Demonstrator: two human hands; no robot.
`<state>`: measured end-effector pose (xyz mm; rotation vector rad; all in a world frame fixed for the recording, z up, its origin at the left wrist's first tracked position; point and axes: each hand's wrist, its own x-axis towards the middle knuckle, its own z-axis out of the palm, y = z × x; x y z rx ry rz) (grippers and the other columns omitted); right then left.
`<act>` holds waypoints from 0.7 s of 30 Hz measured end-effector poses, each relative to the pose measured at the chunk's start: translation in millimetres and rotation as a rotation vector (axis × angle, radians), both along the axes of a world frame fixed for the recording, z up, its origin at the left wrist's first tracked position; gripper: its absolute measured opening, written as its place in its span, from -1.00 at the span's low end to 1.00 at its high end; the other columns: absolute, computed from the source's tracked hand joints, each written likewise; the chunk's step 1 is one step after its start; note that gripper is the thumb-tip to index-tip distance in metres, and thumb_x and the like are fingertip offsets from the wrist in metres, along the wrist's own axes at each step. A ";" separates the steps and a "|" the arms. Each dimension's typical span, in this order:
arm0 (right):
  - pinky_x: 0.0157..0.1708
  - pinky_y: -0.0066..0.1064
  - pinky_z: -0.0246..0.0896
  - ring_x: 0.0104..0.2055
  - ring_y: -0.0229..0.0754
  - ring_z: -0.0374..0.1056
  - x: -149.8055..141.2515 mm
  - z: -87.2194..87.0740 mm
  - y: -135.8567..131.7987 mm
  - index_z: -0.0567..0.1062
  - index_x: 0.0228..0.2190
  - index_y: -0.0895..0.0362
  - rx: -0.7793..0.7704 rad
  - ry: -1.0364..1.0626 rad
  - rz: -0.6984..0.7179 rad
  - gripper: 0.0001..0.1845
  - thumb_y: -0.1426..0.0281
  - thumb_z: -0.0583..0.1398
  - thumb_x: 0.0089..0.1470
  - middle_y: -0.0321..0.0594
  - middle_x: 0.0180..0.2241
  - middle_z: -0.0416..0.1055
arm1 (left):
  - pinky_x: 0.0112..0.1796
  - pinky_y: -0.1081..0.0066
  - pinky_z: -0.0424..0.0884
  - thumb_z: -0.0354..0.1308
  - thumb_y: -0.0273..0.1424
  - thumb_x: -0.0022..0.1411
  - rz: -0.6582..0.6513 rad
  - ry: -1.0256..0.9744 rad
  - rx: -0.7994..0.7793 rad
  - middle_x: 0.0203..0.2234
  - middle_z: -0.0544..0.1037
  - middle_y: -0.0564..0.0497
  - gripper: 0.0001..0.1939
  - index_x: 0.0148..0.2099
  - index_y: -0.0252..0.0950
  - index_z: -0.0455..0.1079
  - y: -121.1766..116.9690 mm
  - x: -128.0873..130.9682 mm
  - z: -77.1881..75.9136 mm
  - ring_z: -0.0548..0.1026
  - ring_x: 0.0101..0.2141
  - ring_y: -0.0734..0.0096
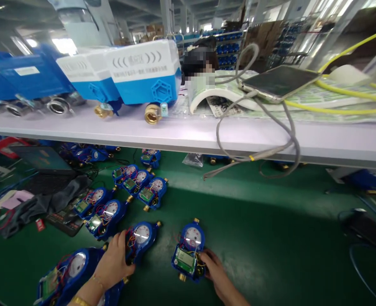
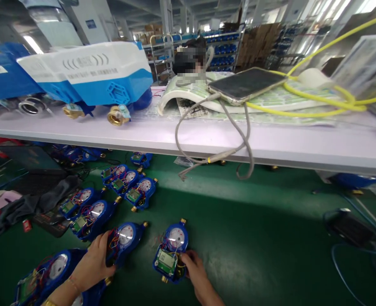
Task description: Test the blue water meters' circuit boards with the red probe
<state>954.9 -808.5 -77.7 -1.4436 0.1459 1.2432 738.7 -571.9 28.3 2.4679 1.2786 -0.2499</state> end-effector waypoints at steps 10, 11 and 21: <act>0.09 -0.14 0.15 0.17 0.08 0.17 3.6 7.5 -29.1 0.27 0.11 0.00 0.207 -0.112 -0.218 -0.10 0.02 0.38 -0.26 -0.13 0.11 0.30 | 0.09 0.06 0.22 0.16 -0.26 -0.08 0.061 -0.109 -0.011 0.09 0.14 -0.34 -0.01 0.28 -0.53 -0.24 -74.3 94.0 -15.4 0.14 0.14 -0.08; 0.13 -0.15 0.11 0.19 0.07 0.15 1.3 8.2 -29.4 0.29 0.10 0.00 0.233 -0.137 -0.211 -0.08 0.08 0.42 -0.31 -0.13 0.11 0.30 | 0.08 0.07 0.22 0.16 -0.27 -0.08 0.075 -0.121 -0.012 0.08 0.14 -0.34 -0.01 0.28 -0.54 -0.23 -75.4 103.7 -16.2 0.14 0.13 -0.08; 0.13 -0.15 0.12 0.14 0.06 0.21 38.2 9.6 -3.3 0.44 -0.03 0.00 0.291 -0.236 -0.270 -0.27 0.12 0.42 -0.29 -0.17 0.06 0.37 | 0.05 0.09 0.22 0.24 -0.19 -0.03 0.171 -0.172 0.023 0.07 0.12 -0.39 0.03 0.29 -0.60 -0.22 -53.2 188.9 -21.7 0.14 0.10 -0.16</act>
